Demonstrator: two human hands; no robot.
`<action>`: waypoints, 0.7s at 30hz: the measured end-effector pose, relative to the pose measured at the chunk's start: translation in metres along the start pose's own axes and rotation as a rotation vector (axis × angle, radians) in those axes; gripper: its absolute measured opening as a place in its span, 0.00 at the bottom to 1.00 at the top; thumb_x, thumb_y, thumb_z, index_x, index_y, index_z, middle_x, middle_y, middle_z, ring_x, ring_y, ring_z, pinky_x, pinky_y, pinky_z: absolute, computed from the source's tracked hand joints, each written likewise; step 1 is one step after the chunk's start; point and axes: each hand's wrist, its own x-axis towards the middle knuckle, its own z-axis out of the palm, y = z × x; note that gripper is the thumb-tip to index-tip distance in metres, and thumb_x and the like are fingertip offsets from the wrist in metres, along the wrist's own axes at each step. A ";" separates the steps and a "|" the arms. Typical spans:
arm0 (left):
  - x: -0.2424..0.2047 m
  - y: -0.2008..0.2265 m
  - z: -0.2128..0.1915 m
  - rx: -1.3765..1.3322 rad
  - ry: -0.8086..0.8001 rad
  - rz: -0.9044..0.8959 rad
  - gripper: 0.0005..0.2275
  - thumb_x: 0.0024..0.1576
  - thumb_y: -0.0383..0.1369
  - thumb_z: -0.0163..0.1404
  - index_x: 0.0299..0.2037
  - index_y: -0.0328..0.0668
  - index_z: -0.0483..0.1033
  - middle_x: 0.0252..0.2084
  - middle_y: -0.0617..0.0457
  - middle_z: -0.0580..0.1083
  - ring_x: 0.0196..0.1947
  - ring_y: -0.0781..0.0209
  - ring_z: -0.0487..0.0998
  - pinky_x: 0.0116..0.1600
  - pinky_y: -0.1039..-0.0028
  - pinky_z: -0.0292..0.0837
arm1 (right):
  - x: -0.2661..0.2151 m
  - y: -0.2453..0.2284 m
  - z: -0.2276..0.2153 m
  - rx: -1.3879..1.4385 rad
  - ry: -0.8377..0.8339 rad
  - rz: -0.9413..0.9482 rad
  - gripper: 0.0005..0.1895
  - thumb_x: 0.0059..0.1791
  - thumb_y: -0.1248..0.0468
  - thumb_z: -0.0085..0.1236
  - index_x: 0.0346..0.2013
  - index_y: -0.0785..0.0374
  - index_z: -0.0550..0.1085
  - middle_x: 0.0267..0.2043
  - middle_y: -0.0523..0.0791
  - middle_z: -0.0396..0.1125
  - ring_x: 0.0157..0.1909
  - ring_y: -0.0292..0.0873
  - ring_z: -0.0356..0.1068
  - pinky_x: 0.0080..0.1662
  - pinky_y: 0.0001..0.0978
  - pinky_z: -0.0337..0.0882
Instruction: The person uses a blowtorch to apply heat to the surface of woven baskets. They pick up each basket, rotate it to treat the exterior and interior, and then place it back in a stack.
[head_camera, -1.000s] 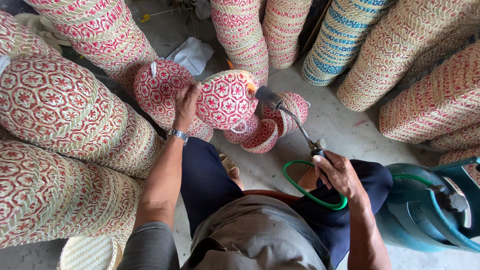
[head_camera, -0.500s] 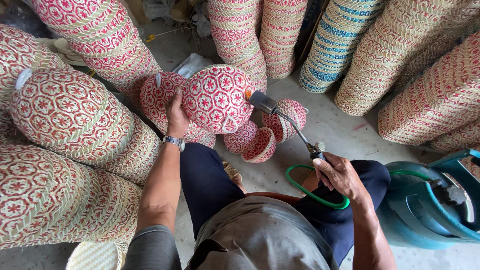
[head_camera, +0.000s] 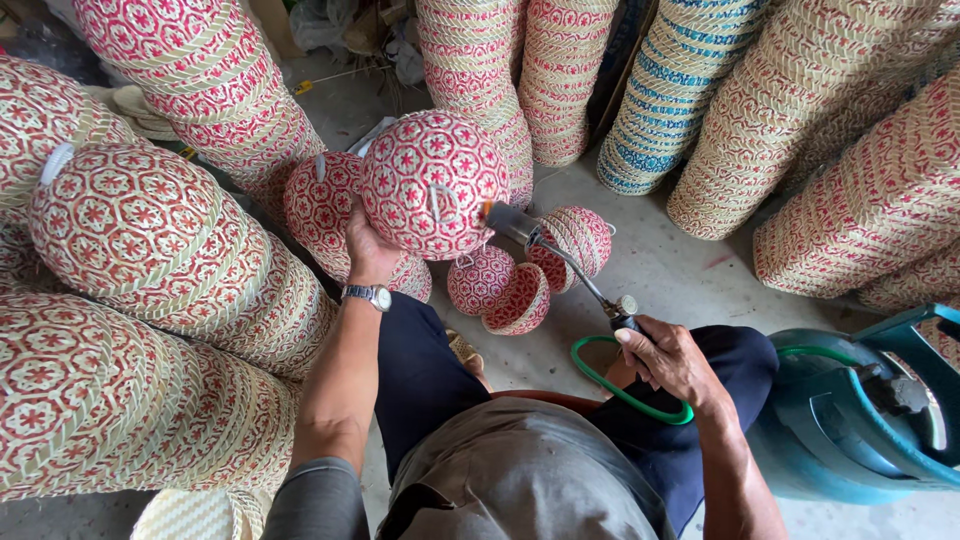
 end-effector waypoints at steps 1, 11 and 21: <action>-0.002 -0.003 0.001 -0.030 0.016 -0.013 0.26 0.67 0.51 0.35 0.68 0.45 0.65 0.70 0.47 0.67 0.69 0.46 0.68 0.71 0.45 0.64 | -0.001 0.001 0.001 -0.026 0.011 0.023 0.22 0.51 0.48 0.53 0.24 0.64 0.71 0.16 0.41 0.62 0.16 0.34 0.61 0.21 0.31 0.63; -0.009 -0.011 0.011 -0.194 0.136 -0.056 0.28 0.66 0.54 0.30 0.71 0.48 0.60 0.72 0.44 0.63 0.71 0.43 0.64 0.70 0.40 0.61 | -0.001 -0.001 0.007 -0.135 0.026 0.120 0.23 0.52 0.49 0.53 0.24 0.66 0.72 0.16 0.42 0.64 0.15 0.36 0.62 0.21 0.32 0.65; 0.001 0.011 0.013 0.252 0.101 0.164 0.26 0.64 0.46 0.47 0.65 0.34 0.66 0.67 0.42 0.69 0.67 0.47 0.70 0.69 0.52 0.69 | 0.006 -0.009 -0.013 -0.115 0.085 0.012 0.24 0.54 0.50 0.50 0.24 0.67 0.71 0.14 0.43 0.61 0.14 0.34 0.59 0.20 0.30 0.61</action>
